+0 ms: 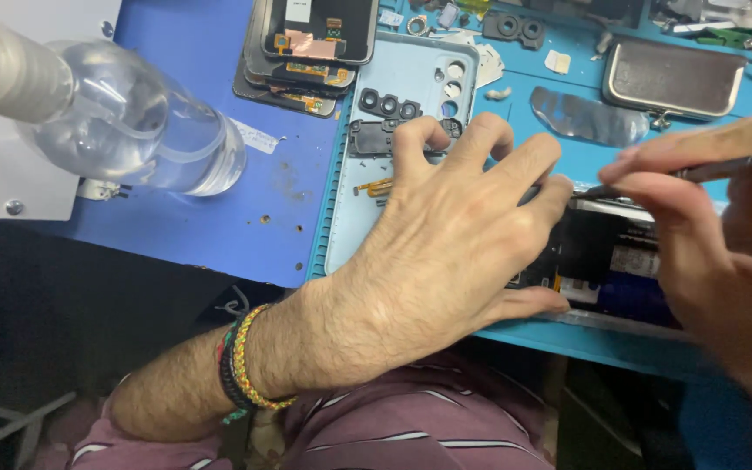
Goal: Assembling internal components of a smartphone using a screwdriver on a repair bench
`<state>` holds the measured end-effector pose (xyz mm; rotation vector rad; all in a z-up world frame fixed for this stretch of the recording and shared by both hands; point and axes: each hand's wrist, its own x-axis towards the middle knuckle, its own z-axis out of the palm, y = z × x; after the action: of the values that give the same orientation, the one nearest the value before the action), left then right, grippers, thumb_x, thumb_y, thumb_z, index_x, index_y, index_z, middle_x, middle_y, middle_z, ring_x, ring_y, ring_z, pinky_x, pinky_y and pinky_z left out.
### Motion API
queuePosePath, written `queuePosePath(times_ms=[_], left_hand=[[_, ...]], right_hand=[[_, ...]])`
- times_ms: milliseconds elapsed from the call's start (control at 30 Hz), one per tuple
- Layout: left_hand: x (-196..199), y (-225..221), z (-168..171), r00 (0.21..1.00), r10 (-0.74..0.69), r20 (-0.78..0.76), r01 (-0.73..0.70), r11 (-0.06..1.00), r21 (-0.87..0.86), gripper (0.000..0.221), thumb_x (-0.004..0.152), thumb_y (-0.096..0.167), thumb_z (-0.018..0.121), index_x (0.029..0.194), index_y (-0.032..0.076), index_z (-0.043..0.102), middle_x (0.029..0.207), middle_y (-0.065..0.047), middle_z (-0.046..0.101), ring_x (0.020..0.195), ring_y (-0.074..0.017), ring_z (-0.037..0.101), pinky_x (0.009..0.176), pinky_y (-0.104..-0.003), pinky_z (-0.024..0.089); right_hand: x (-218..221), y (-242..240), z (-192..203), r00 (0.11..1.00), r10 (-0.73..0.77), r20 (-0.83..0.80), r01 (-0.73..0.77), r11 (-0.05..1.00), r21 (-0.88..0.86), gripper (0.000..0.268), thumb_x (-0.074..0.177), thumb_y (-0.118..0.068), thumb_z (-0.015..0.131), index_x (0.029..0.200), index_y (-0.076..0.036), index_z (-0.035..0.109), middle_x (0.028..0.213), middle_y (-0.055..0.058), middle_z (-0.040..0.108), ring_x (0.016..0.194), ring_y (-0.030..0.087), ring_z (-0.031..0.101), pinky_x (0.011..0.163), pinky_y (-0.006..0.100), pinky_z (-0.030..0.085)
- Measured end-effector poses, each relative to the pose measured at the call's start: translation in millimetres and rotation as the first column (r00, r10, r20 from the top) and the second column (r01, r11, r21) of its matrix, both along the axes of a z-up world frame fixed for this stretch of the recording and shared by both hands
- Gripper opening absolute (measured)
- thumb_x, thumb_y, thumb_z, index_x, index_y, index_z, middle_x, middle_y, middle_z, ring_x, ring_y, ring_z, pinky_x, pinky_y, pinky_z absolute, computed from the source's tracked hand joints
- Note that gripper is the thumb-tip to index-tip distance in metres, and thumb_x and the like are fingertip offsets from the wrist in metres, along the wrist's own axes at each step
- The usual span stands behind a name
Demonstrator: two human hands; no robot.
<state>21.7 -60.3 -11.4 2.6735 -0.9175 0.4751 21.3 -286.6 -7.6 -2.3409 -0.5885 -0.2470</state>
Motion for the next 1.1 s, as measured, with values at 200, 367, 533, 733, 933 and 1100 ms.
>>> queuePosePath(times_ms=[200, 367, 533, 733, 933, 1100], left_hand=[[-1.9, 1.2, 2.0, 1.0, 0.0, -0.006, 0.0, 0.999, 0.038, 0.094, 0.063, 0.089, 0.091, 0.121, 0.018, 0.072, 0.118, 0.0, 0.055, 0.113, -0.0269, 0.053, 0.09, -0.053, 0.041], [-1.6, 0.3, 2.6, 1.0, -0.013, 0.003, 0.013, 1.0, 0.028, 0.088, 0.066, 0.086, 0.091, 0.115, 0.016, 0.071, 0.116, -0.001, 0.057, 0.112, -0.0282, 0.054, 0.089, -0.053, 0.04], [-3.1, 0.5, 1.9, 1.0, 0.011, 0.015, -0.012, 0.999, 0.031, 0.092, 0.064, 0.088, 0.09, 0.119, 0.017, 0.073, 0.115, 0.0, 0.056, 0.112, -0.0271, 0.053, 0.089, -0.052, 0.04], [-2.9, -1.1, 0.7, 0.999, 0.018, 0.039, -0.02, 0.999, 0.037, 0.089, 0.064, 0.089, 0.091, 0.112, 0.017, 0.072, 0.115, 0.0, 0.056, 0.111, -0.0274, 0.053, 0.089, -0.052, 0.04], [-4.1, -2.5, -0.8, 0.998, 0.039, 0.048, -0.04, 0.998, 0.04, 0.089, 0.064, 0.09, 0.09, 0.114, 0.017, 0.074, 0.12, 0.002, 0.058, 0.114, -0.0272, 0.054, 0.093, -0.053, 0.041], [-8.4, -2.8, -1.6, 0.997, 0.07, 0.045, -0.071, 0.997, 0.026, 0.086, 0.064, 0.087, 0.089, 0.113, 0.018, 0.075, 0.119, 0.002, 0.059, 0.115, -0.028, 0.055, 0.096, -0.054, 0.042]], right_hand=[[-5.9, 19.9, 22.1, 0.998, 0.051, -0.029, -0.048, 0.994, 0.094, 0.015, 0.123, 0.023, 0.051, 0.135, 0.023, 0.041, 0.116, 0.032, 0.071, 0.103, 0.036, 0.075, 0.101, 0.04, 0.059], [-3.9, -1.8, -12.8, 0.999, 0.016, 0.041, -0.023, 0.986, 0.165, 0.026, 0.111, 0.016, 0.084, 0.118, 0.019, 0.059, 0.112, 0.031, 0.066, 0.115, 0.042, 0.068, 0.117, 0.049, 0.055], [-6.7, 10.7, 8.0, 0.999, 0.047, -0.015, -0.045, 0.995, 0.092, 0.007, 0.122, 0.022, 0.058, 0.123, 0.025, 0.052, 0.112, 0.033, 0.071, 0.102, 0.036, 0.075, 0.1, 0.04, 0.057], [0.0, 1.6, -4.2, 0.994, 0.08, 0.077, -0.091, 0.985, 0.146, 0.03, 0.117, 0.012, 0.072, 0.128, 0.021, 0.045, 0.109, 0.031, 0.067, 0.116, 0.044, 0.073, 0.122, 0.055, 0.06], [-6.8, 4.9, -3.4, 1.0, -0.001, 0.029, 0.002, 1.0, -0.007, 0.025, 0.128, 0.009, 0.067, 0.106, 0.003, 0.078, 0.118, 0.019, 0.073, 0.115, 0.029, 0.066, 0.118, 0.041, 0.049], [-13.1, 9.4, -6.1, 0.997, -0.067, 0.04, 0.064, 0.994, 0.087, 0.034, 0.128, 0.026, 0.079, 0.1, 0.007, 0.074, 0.116, 0.025, 0.071, 0.116, 0.033, 0.075, 0.12, 0.042, 0.057]])
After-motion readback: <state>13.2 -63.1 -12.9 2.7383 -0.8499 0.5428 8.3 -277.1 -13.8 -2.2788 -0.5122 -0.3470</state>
